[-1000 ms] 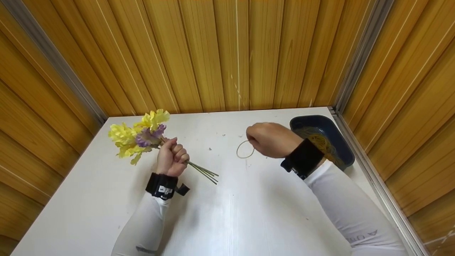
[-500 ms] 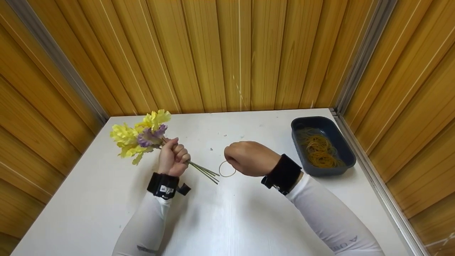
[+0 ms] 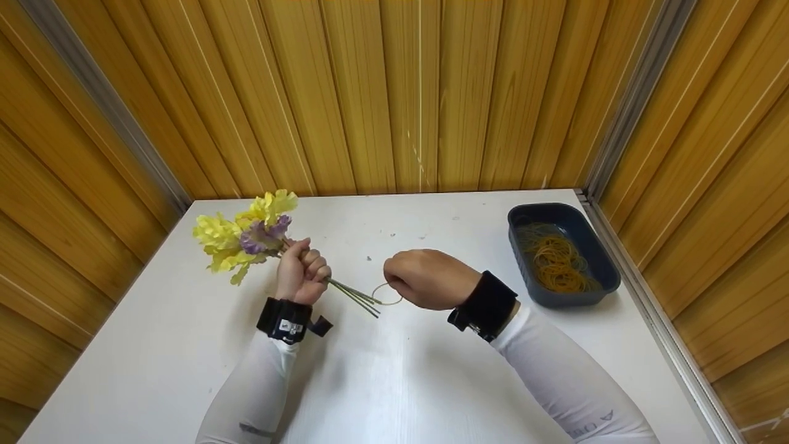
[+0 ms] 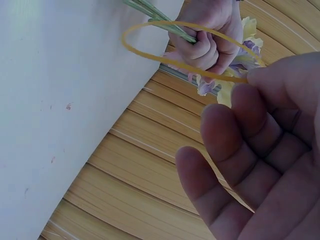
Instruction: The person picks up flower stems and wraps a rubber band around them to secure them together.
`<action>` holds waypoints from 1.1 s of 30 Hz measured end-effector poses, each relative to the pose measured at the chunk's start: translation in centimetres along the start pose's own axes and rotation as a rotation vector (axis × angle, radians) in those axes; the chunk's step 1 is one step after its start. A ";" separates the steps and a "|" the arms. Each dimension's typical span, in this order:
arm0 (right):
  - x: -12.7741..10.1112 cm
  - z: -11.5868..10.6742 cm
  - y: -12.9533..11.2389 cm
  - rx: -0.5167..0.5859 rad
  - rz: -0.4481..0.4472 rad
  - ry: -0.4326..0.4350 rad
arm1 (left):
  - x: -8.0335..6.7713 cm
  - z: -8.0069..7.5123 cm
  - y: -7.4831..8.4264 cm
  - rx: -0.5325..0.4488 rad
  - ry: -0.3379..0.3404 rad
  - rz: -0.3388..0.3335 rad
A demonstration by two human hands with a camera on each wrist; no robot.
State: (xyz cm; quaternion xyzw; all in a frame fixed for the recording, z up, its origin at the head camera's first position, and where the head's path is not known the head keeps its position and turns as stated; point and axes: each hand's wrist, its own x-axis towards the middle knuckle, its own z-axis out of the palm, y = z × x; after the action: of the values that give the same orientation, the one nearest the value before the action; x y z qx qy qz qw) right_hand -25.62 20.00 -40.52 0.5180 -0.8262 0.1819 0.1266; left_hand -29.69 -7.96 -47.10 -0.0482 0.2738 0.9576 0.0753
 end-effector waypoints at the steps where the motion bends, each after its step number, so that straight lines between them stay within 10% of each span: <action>1: 0.0 -0.1 0.0 0.003 -0.004 0.003 | 0.0 0.0 0.0 0.001 0.003 0.002; 33: 3.3 1.2 1.2 0.121 0.051 0.007 | -0.6 1.1 -1.7 0.019 -0.110 -0.120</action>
State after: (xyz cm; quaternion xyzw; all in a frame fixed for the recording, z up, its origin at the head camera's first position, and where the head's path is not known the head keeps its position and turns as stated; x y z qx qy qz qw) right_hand -28.20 17.28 -40.52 0.5028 -0.8261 0.2367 0.0935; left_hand -28.87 -6.02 -46.93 -0.0111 0.2750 0.9499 0.1481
